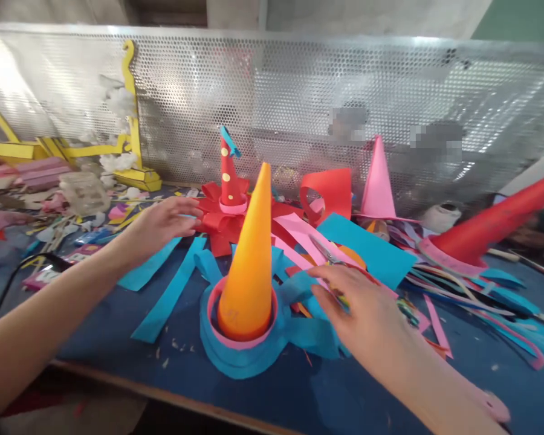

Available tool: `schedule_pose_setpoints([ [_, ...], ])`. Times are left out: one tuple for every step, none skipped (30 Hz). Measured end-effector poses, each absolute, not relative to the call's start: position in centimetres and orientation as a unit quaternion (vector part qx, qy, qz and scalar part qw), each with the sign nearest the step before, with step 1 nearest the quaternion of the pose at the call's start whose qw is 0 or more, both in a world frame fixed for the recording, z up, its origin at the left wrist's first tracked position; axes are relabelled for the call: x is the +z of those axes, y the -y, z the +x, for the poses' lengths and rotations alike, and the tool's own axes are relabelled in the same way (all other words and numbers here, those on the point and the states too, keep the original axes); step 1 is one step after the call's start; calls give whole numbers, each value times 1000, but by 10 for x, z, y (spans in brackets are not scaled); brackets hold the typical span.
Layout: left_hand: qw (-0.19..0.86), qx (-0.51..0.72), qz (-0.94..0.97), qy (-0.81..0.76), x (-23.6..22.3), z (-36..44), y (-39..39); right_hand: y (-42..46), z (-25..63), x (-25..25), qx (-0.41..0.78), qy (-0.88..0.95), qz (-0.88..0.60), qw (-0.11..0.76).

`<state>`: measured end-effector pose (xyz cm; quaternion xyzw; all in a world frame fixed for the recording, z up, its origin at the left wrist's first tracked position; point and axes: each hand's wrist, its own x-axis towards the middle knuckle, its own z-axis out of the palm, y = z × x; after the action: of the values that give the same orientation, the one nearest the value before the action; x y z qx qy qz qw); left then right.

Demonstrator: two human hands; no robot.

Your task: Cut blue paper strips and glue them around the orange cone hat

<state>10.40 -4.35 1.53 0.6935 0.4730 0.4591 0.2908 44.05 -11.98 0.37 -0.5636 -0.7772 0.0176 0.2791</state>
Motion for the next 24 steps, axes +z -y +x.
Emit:
schedule_pose_setpoints([
  [268, 421, 711, -495, 14, 101, 34, 112, 444, 3, 31, 767, -584, 262],
  [267, 360, 735, -509, 12, 99, 26, 103, 446, 2, 49, 762, -598, 244],
  [276, 300, 762, -504, 10, 100, 19, 93, 447, 1, 68, 762, -604, 224],
  [284, 235, 795, -482, 8, 102, 15, 84, 446, 0, 84, 764, -605, 208],
  [284, 190, 817, -465, 6, 105, 14, 76, 444, -1, 96, 769, -601, 196],
  [280, 155, 833, -450, 4, 109, 14, 69, 441, -2, 106, 774, -595, 188],
  [270, 133, 844, -443, 3, 112, 15, 64, 437, -3, 115, 779, -588, 183],
  [259, 125, 849, -443, 3, 115, 18, 60, 434, -3, 125, 785, -580, 178],
  [252, 123, 851, -443, 4, 116, 21, 59, 431, -3, 136, 792, -569, 172],
  [254, 126, 853, -439, 5, 117, 25, 59, 429, -2, 147, 800, -557, 166],
  [262, 133, 854, -429, 7, 117, 28, 60, 428, 0, 156, 808, -547, 153],
  [272, 140, 855, -418, 9, 117, 31, 63, 427, 3, 156, 812, -545, 141],
  [281, 145, 857, -407, 11, 116, 33, 67, 426, 7, 147, 809, -552, 138],
  [285, 145, 859, -400, 13, 115, 34, 73, 425, 11, 136, 802, -563, 147],
  [284, 142, 861, -396, 15, 115, 35, 79, 423, 17, 137, 796, -566, 167],
  [278, 140, 863, -398, 16, 114, 36, 85, 420, 22, 157, 795, -554, 193],
  [274, 139, 863, -401, 17, 113, 36, 92, 415, 26, 201, 798, -525, 217],
  [275, 138, 862, -403, 17, 113, 35, 99, 408, 29, 262, 804, -481, 233],
  [284, 134, 860, -403, 16, 112, 35, 105, 400, 31, 327, 807, -432, 236],
  [295, 127, 859, -399, 15, 112, 35, 111, 391, 31, 374, 801, -402, 239],
  [304, 120, 859, -393, 14, 111, 34, 116, 382, 30, 395, 792, -393, 250],
  [308, 114, 862, -386, 13, 110, 35, 121, 373, 29, 389, 780, -408, 271],
  [307, 114, 865, -380, 12, 109, 35, 126, 367, 28, 368, 774, -423, 295],
  [300, 123, 869, -374, 13, 109, 37, 130, 362, 28, 338, 771, -437, 316],
])
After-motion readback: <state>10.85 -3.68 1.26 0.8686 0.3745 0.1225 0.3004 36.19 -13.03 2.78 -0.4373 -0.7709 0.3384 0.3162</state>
